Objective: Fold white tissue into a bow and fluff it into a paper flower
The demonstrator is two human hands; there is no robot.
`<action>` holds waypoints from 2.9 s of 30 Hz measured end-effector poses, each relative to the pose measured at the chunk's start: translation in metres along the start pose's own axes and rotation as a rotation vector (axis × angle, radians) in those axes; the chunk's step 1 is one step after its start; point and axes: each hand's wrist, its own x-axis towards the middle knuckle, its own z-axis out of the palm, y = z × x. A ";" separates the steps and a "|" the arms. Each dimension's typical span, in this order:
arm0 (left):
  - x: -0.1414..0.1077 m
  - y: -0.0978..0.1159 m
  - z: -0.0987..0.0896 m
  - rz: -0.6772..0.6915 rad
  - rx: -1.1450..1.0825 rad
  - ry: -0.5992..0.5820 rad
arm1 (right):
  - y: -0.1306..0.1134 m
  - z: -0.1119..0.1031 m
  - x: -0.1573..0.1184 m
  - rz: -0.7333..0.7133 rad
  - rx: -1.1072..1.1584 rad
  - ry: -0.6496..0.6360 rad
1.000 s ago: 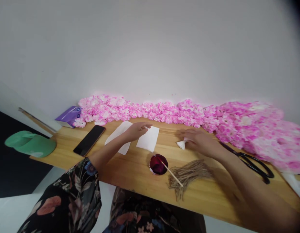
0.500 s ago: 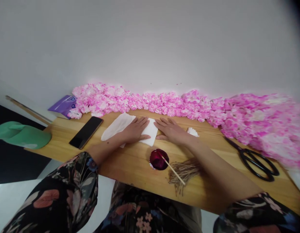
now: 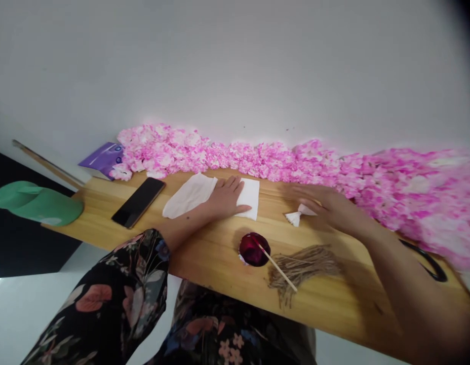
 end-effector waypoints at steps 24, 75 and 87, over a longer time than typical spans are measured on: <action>0.002 0.001 0.006 0.254 -0.007 0.124 | 0.016 0.033 -0.020 0.079 -0.169 0.518; 0.001 -0.001 0.011 0.277 -0.074 0.081 | 0.011 0.021 -0.026 0.054 -0.067 0.108; 0.003 -0.004 0.017 0.284 -0.037 0.074 | -0.002 0.013 -0.025 -0.016 -0.004 0.074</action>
